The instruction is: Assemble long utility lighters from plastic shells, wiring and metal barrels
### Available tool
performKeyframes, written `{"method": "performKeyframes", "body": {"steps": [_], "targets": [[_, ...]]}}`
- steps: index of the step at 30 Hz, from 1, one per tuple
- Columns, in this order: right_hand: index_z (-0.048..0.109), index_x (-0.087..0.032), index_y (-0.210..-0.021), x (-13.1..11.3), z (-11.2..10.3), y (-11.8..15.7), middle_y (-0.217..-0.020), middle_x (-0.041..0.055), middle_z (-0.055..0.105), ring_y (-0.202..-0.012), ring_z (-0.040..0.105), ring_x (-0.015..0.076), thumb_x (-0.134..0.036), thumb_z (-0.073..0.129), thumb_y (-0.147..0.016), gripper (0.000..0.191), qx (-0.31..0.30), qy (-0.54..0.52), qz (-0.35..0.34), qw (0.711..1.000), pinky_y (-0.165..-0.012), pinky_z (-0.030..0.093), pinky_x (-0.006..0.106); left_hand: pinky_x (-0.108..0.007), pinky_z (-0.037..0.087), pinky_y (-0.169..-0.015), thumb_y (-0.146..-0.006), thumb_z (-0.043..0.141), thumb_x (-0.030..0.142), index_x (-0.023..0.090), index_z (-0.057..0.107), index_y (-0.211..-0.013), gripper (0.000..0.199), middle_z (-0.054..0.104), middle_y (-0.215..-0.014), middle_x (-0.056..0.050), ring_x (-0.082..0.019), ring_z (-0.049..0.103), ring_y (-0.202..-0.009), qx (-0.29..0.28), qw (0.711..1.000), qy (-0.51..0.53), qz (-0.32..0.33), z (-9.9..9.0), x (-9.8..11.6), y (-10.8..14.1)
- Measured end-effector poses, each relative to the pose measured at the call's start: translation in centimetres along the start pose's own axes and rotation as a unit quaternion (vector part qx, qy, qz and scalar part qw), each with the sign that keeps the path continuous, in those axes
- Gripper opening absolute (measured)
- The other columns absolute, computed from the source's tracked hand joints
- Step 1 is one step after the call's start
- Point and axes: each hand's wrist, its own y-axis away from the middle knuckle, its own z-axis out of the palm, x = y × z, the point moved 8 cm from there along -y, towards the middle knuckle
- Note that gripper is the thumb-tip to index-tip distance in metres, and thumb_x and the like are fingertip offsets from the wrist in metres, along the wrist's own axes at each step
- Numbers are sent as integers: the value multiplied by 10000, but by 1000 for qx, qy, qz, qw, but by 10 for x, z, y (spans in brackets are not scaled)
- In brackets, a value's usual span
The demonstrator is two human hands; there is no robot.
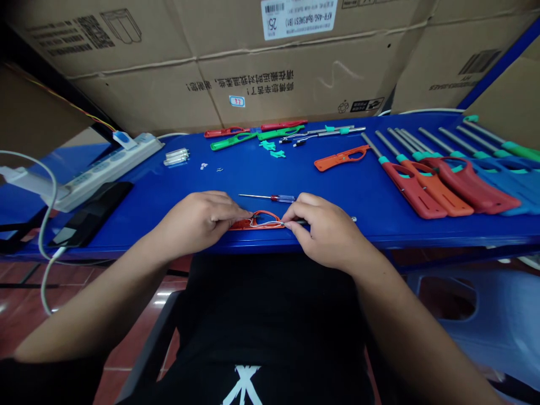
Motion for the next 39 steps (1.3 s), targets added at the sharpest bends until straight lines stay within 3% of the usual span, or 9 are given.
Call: {"method": "performKeyframes", "body": {"steps": [7, 17, 21, 28, 34, 39], "targets": [[679, -240, -938, 1, 0, 0, -976, 28, 640, -871, 607, 190, -246, 565, -936, 115, 0, 3, -4, 1000, -774, 477, 356, -361, 596, -800, -905, 516, 61, 154, 758, -1121, 337, 791, -1010, -60, -210, 730, -898, 27, 999, 27, -38, 0, -4, 11], [679, -244, -946, 0, 1, 1, -982, 29, 641, -875, 610, 191, -245, 563, -937, 116, -2, 8, -3, 1000, -771, 472, 349, -350, 553, -872, -923, 568, 81, 212, 760, -1122, 307, 768, -1045, -43, -190, 685, -969, -3, 993, 91, -74, 3, -14, 7], [674, -247, -946, 0, 0, 0, -981, 24, 640, -874, 606, 189, -243, 566, -936, 109, -1, 12, -3, 1000, -761, 467, 346, -313, 542, -795, -925, 602, 108, 211, 765, -1106, 264, 724, -990, -48, -172, 670, -906, 15, 987, 100, -126, 5, -17, 12], [674, -255, -960, 1, 1, 1, -992, 21, 640, -897, 605, 191, -255, 557, -944, 118, -4, 17, -1, 1000, -764, 470, 353, -252, 524, -730, -906, 658, 171, 179, 725, -1150, 252, 707, -986, -46, -142, 666, -857, 19, 981, 117, -151, 6, -23, 13], [673, -255, -954, 1, 2, 1, -974, 17, 631, -884, 600, 186, -250, 558, -939, 116, -2, 18, 1, 1000, -743, 465, 354, -249, 505, -723, -911, 628, 169, 184, 749, -1026, 167, 704, -952, -36, -135, 656, -832, 23, 982, 119, -147, 2, -20, 15], [666, -250, -954, 0, 2, 1, -974, 19, 630, -887, 600, 189, -240, 550, -937, 117, -1, 14, -4, 1000, -742, 462, 351, -247, 501, -702, -921, 598, 180, 170, 734, -1063, 197, 710, -962, -42, -134, 653, -824, 54, 979, 131, -144, -10, -16, 20]]}}
